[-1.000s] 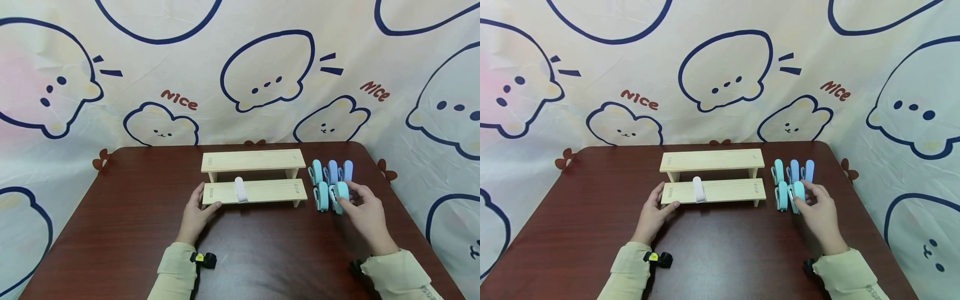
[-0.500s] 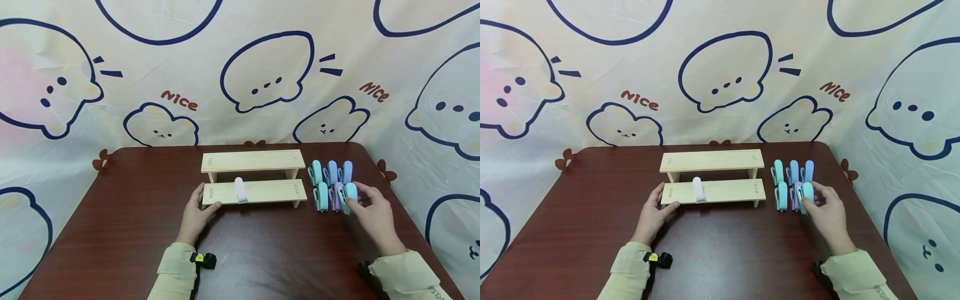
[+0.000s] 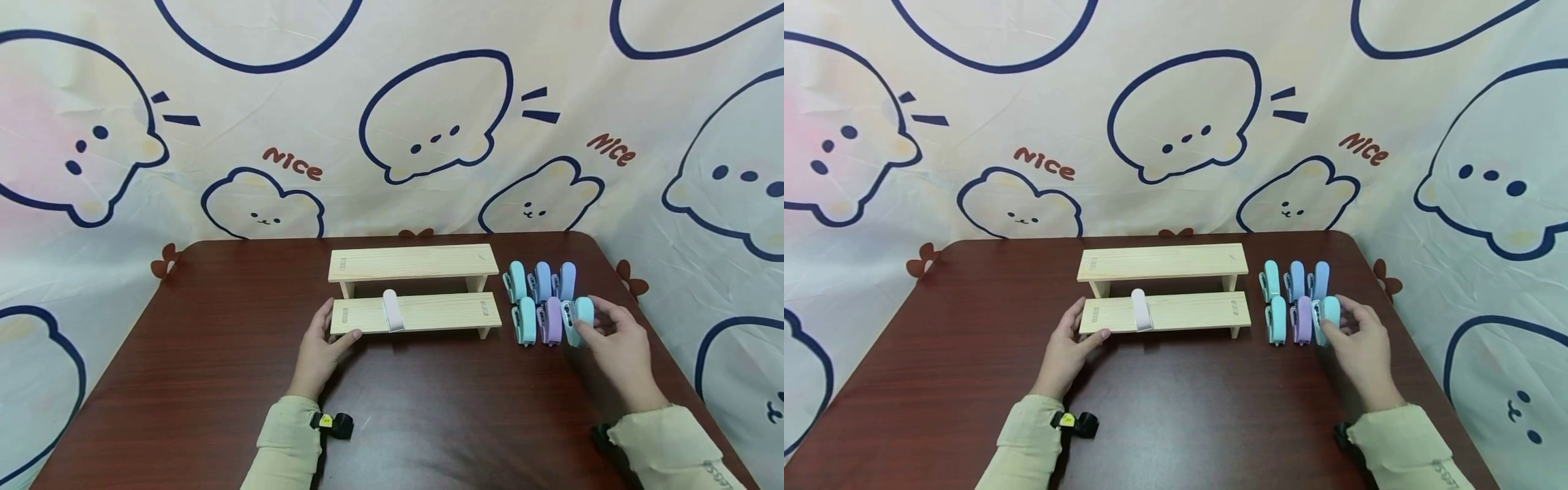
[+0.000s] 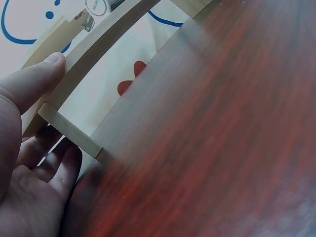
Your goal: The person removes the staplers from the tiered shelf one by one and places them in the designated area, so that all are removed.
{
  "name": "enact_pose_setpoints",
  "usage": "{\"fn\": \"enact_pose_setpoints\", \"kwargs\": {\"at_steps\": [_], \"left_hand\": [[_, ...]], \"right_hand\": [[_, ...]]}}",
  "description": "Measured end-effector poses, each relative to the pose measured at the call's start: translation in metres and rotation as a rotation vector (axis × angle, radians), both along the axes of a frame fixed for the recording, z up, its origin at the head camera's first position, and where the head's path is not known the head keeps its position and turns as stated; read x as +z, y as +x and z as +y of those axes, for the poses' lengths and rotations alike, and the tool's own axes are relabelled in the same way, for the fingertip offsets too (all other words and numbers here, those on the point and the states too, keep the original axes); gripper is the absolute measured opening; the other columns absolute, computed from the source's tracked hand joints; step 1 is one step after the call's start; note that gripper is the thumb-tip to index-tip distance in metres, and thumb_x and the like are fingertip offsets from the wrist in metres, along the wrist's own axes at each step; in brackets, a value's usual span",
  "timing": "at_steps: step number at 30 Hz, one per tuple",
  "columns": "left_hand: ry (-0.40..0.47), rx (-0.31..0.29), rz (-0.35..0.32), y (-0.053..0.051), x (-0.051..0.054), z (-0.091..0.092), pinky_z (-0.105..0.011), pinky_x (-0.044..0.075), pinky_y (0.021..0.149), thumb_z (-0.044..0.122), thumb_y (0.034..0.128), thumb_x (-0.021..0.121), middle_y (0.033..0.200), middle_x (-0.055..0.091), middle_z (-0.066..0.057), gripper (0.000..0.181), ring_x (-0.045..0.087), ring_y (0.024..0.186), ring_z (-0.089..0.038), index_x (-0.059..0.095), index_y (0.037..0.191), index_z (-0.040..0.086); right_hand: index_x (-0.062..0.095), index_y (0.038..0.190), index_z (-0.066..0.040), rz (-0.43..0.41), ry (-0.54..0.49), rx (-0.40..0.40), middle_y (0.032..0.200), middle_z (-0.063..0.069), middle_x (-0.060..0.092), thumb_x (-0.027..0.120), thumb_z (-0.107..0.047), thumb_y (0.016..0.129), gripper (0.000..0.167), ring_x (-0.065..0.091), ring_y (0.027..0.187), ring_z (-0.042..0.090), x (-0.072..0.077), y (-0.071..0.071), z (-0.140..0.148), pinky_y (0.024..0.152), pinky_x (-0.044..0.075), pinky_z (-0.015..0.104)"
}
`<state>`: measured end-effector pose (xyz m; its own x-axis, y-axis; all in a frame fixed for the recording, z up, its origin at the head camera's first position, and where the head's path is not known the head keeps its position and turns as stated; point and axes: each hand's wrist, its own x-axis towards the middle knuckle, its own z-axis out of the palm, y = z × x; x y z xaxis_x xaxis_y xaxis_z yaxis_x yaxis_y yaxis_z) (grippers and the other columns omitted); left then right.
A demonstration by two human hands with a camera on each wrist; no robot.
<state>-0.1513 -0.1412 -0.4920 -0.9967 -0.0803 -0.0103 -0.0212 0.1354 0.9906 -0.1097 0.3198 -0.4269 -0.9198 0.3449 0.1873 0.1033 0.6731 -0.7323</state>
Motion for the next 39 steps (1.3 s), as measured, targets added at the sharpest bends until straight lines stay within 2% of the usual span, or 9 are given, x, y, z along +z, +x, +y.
{"fn": "enact_pose_setpoints", "kwargs": {"at_steps": [10,17,23,39], "left_hand": [[0.003,-0.001,0.002,0.001,0.001,-0.001,-0.045,0.032,0.116,0.01,0.0843,0.082,0.159,0.036,-0.012,0.092,0.035,0.145,-0.022,0.027,0.158,0.007],[0.009,-0.001,0.006,0.001,0.0,-0.001,-0.045,0.033,0.115,0.009,0.0843,0.082,0.158,0.037,-0.013,0.092,0.037,0.144,-0.022,0.027,0.158,0.006],[-0.009,0.0,-0.006,0.001,0.0,-0.001,-0.047,0.032,0.115,0.011,0.0843,0.083,0.158,0.038,-0.013,0.092,0.037,0.144,-0.023,0.028,0.158,0.007],[-0.005,-0.002,-0.018,-0.001,-0.002,-0.001,-0.047,0.029,0.117,0.013,0.0847,0.082,0.159,0.037,-0.011,0.092,0.034,0.146,-0.022,0.027,0.158,0.007]], "right_hand": [[0.053,0.143,0.001,-0.04,0.002,-0.027,0.121,0.021,0.055,0.065,-0.024,0.097,0.053,0.049,0.097,0.022,-0.004,-0.005,0.007,0.061,0.044,0.007],[0.049,0.146,-0.001,-0.129,-0.041,-0.009,0.125,0.024,0.054,0.063,-0.03,0.098,0.057,0.049,0.1,0.026,-0.009,-0.013,0.013,0.058,0.05,0.017],[0.049,0.147,-0.002,-0.195,-0.095,-0.005,0.12,0.022,0.056,0.063,-0.033,0.099,0.058,0.047,0.096,0.026,-0.015,-0.023,0.019,0.059,0.051,0.021],[0.05,0.144,0.003,-0.228,-0.115,0.012,0.123,0.024,0.054,0.063,-0.025,0.098,0.055,0.047,0.096,0.027,-0.022,-0.034,0.027,0.06,0.051,0.021]]}}
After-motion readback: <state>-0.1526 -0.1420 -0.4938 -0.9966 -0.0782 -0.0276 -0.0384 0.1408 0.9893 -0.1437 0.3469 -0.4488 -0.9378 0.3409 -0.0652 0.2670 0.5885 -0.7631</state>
